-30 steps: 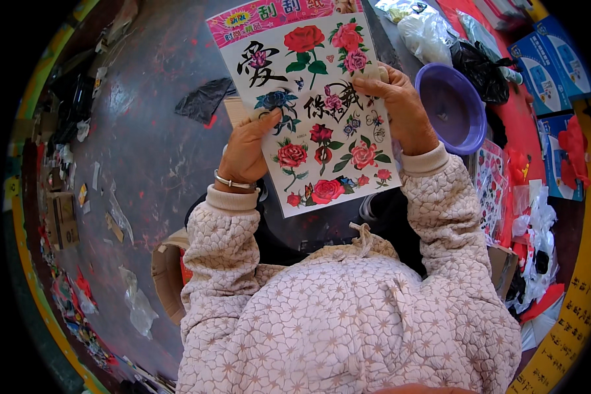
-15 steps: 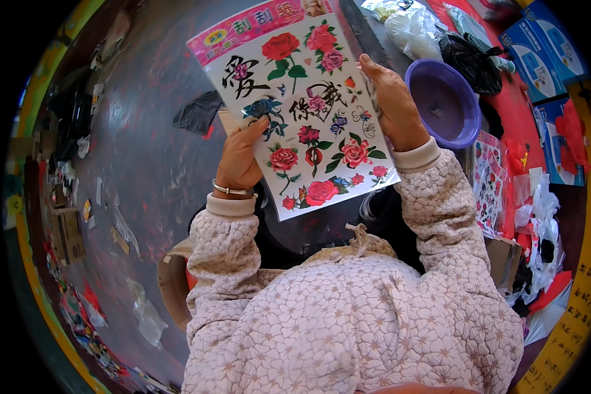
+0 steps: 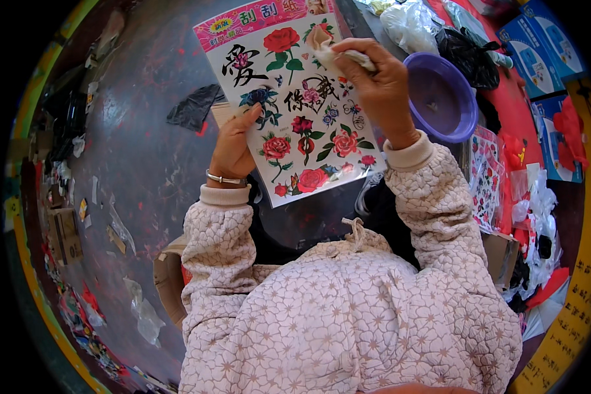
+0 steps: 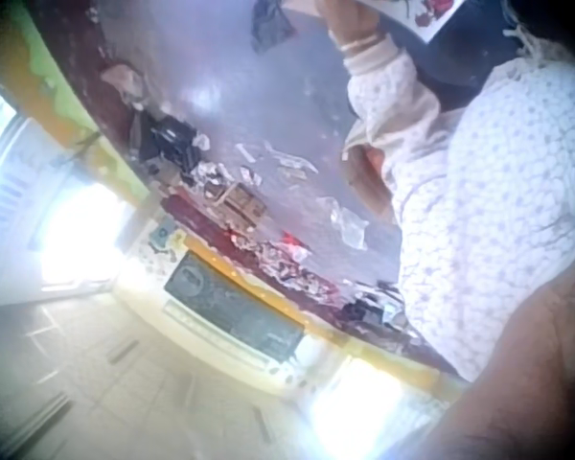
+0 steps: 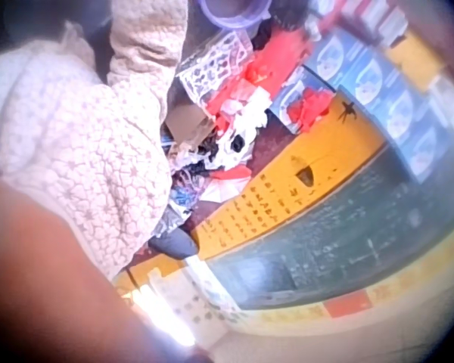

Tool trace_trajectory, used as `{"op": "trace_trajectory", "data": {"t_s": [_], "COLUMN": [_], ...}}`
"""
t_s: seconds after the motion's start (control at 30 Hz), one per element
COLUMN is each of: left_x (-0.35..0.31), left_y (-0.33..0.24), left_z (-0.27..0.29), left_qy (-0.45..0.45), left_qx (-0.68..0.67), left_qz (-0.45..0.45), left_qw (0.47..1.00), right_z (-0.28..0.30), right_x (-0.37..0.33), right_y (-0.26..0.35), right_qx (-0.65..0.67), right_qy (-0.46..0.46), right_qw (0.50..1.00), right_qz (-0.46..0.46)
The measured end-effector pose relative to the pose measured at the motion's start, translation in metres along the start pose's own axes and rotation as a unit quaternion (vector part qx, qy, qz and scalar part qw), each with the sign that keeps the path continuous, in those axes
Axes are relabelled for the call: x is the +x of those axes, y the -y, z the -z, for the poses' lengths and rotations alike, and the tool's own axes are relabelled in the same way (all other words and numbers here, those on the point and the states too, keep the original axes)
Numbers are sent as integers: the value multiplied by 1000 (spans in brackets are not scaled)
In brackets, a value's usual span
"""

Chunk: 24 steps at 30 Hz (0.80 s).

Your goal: The person sits on the floor and wipes the surface of decorative paper sheets with a cloth. They handle the sheets one at a time, wiping each side, then place them into a cardboard box. The person repeats this process for several sheets.

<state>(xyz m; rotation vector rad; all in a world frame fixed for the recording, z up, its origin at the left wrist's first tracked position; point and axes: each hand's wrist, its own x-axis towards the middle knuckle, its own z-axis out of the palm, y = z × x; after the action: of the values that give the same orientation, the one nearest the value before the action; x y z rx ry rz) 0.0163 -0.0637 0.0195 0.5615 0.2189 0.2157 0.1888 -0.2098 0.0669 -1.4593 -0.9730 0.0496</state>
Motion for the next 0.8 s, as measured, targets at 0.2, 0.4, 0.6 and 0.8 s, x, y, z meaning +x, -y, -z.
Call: {"op": "trace_trajectory", "data": {"t_s": [0.2,0.4,0.6,0.8], "left_x": [5,12,11,7], "left_y": [2,0,-11,-16], "left_z": [2,4,8,5], "left_qy": [-2,-48,7,-17], "left_qx": [-16,-47,-98,-54], "left_qz": [-11,-73,-75,-101], "left_qw": [1000,995,992,993], "right_z": [-10,-31,-33,10], "right_x": [-6,-35,-52,-32], "right_y": [-12,5,8,-23], "right_qx": [-27,-34,-25,-257], "right_qy": [77,218,396,299], "right_qw": [996,973,917,916], "right_qz": [21,73,47,-71]}}
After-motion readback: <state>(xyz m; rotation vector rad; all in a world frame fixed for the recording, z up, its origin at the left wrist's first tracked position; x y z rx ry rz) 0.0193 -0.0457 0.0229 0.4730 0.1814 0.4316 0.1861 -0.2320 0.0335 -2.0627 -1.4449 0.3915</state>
